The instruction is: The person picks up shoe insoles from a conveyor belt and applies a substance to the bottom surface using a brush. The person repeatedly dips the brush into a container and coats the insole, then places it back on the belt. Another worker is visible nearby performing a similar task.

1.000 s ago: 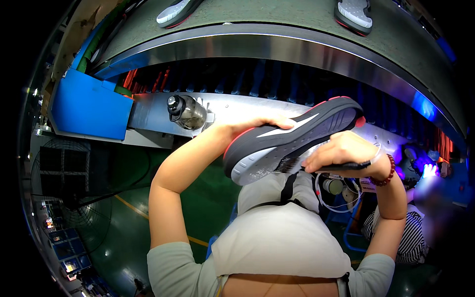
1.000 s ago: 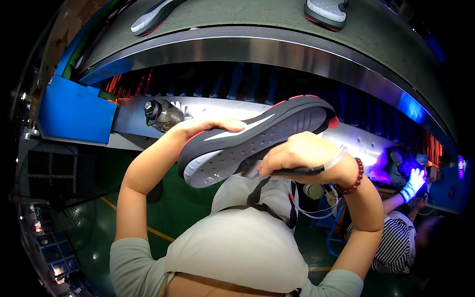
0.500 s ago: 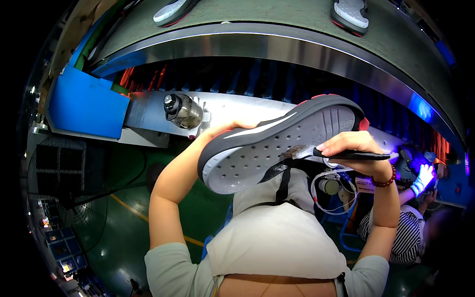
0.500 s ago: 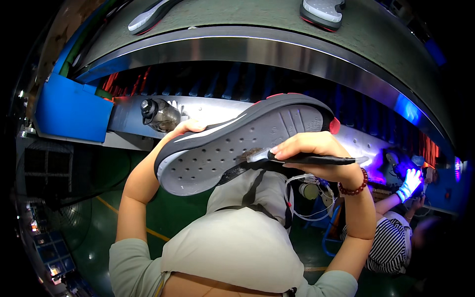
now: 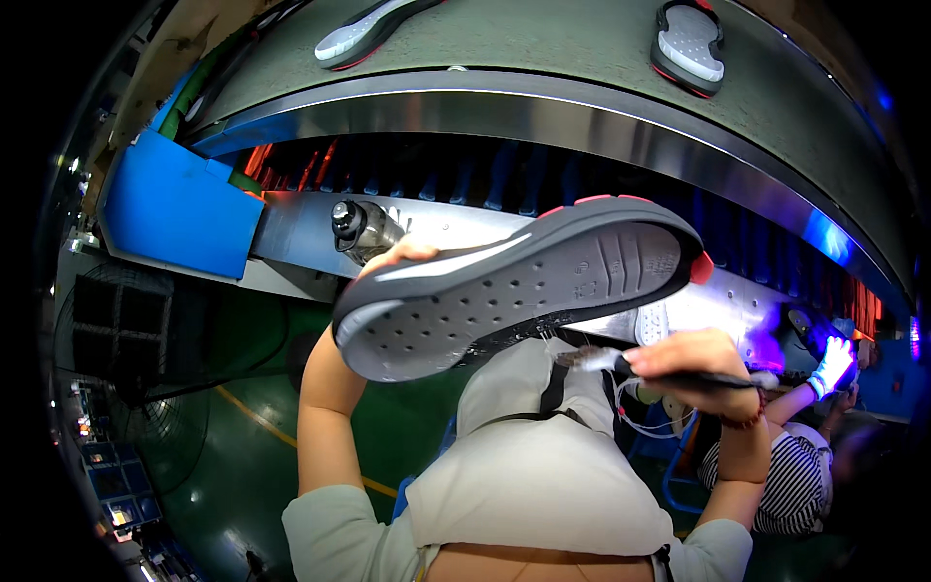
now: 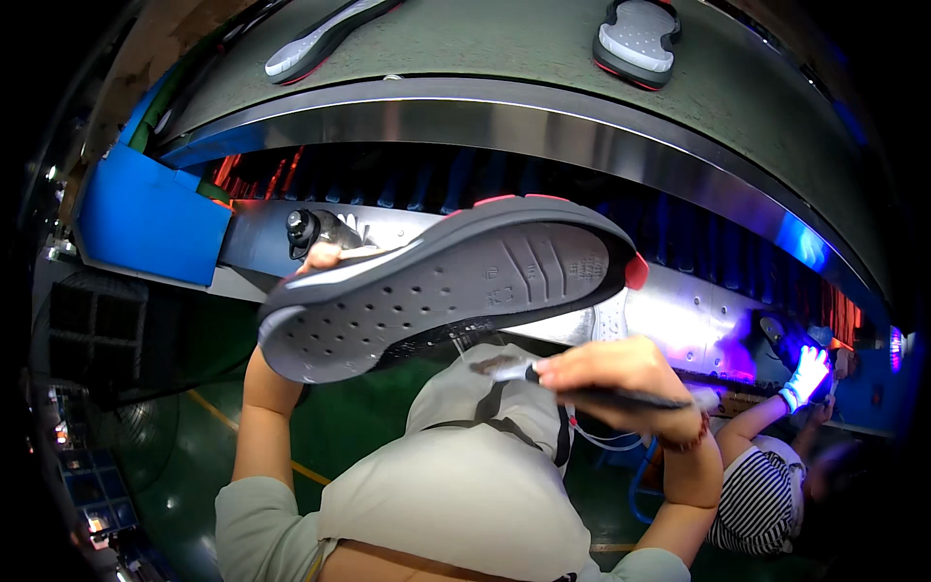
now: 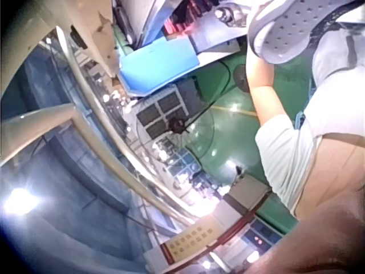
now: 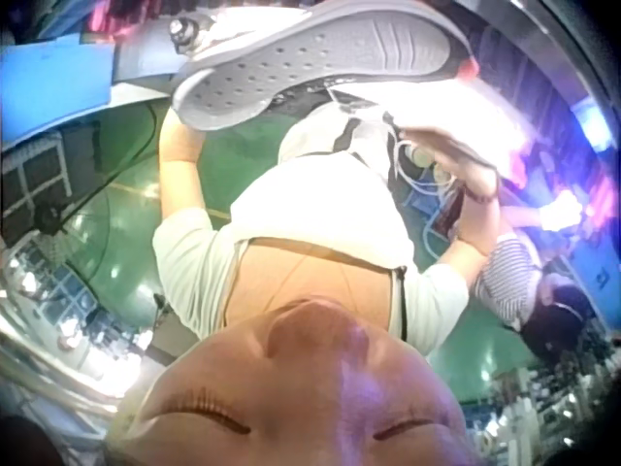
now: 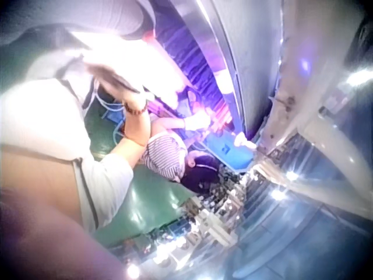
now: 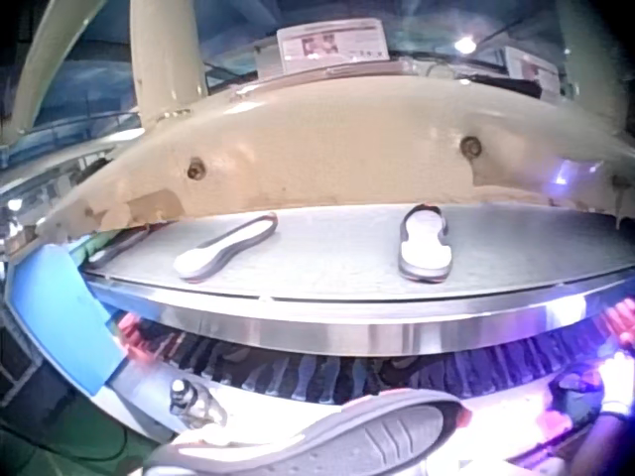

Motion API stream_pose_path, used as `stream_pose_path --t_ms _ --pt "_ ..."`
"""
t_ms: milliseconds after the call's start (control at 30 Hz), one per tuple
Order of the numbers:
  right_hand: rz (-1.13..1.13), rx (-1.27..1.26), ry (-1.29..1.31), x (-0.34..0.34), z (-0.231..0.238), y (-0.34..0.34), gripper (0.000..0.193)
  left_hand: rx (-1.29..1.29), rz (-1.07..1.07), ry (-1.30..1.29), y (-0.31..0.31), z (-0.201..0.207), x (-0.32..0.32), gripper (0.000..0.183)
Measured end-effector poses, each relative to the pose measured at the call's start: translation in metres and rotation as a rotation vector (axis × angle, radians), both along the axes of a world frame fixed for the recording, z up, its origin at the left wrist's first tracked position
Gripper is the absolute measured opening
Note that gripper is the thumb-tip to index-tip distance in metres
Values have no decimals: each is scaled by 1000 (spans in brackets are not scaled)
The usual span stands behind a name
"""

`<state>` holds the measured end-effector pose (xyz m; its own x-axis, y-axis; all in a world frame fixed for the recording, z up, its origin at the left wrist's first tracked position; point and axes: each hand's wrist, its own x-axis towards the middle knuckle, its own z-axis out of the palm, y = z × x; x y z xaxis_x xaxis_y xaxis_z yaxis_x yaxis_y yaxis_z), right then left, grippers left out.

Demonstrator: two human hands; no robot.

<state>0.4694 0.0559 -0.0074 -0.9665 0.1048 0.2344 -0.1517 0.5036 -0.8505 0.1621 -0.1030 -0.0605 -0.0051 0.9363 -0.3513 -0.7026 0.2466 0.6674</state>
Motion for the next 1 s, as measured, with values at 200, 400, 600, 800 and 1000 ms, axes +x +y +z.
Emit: stream_pose_path --t_ms 200,400,600,800,1000 --pt "-324 -139 155 -22 -1 -25 21 324 403 -141 45 -26 47 62" --pt "-429 -372 30 -55 -45 -13 16 402 607 -288 48 -52 84 64" --pt "-416 -18 360 -80 -45 -17 18 369 569 -257 47 -48 93 74" --pt "-134 600 301 -41 -61 -65 20 322 720 -110 43 -35 79 76" --pt "-171 -158 191 -41 -27 -41 18 455 589 -154 38 -52 78 77"
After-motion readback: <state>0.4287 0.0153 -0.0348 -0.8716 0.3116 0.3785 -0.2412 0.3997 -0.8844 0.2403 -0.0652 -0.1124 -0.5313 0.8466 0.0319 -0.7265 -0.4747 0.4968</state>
